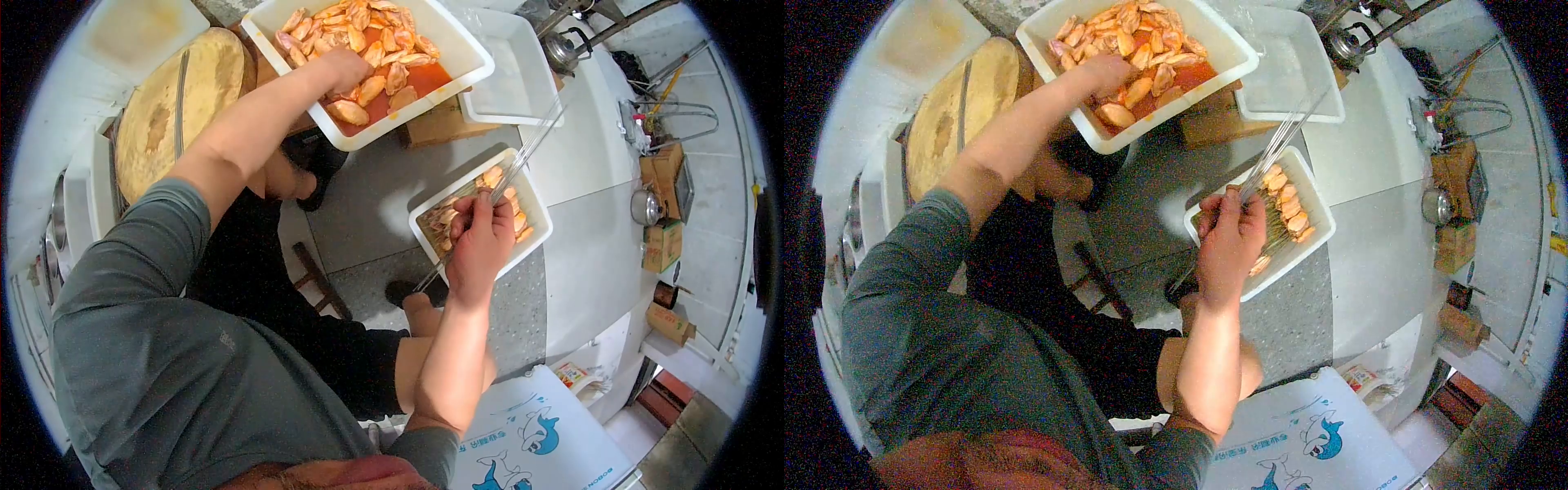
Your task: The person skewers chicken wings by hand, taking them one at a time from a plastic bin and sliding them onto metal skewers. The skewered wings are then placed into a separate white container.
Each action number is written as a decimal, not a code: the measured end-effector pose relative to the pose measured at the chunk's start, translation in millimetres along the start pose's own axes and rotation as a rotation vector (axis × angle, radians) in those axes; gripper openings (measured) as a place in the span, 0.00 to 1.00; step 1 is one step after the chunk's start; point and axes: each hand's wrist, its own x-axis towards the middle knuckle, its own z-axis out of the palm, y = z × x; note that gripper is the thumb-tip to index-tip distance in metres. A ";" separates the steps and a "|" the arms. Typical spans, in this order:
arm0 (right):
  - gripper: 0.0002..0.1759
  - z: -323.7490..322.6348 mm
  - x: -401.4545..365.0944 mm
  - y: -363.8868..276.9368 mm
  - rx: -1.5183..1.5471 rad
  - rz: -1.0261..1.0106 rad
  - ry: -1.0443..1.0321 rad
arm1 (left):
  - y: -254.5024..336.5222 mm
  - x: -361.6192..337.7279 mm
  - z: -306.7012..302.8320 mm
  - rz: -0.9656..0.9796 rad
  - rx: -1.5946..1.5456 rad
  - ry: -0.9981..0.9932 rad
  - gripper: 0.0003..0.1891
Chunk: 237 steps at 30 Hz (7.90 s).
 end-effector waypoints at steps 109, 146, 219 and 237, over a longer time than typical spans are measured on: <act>0.10 97.1 73.7 63.2 -0.410 -0.108 -0.178 | 35.3 -43.7 -55.7 0.017 -2.284 0.282 0.13; 0.07 74.1 54.2 45.6 -0.320 0.100 -0.259 | -0.6 -27.7 -55.0 -0.074 -2.369 0.474 0.16; 0.08 91.6 73.7 46.5 -0.157 0.087 -0.162 | 30.1 -28.9 -51.5 0.212 -2.078 0.316 0.14; 0.08 98.4 93.8 58.8 -0.225 -0.049 -0.086 | 45.4 -29.9 -44.9 0.165 -2.078 0.255 0.15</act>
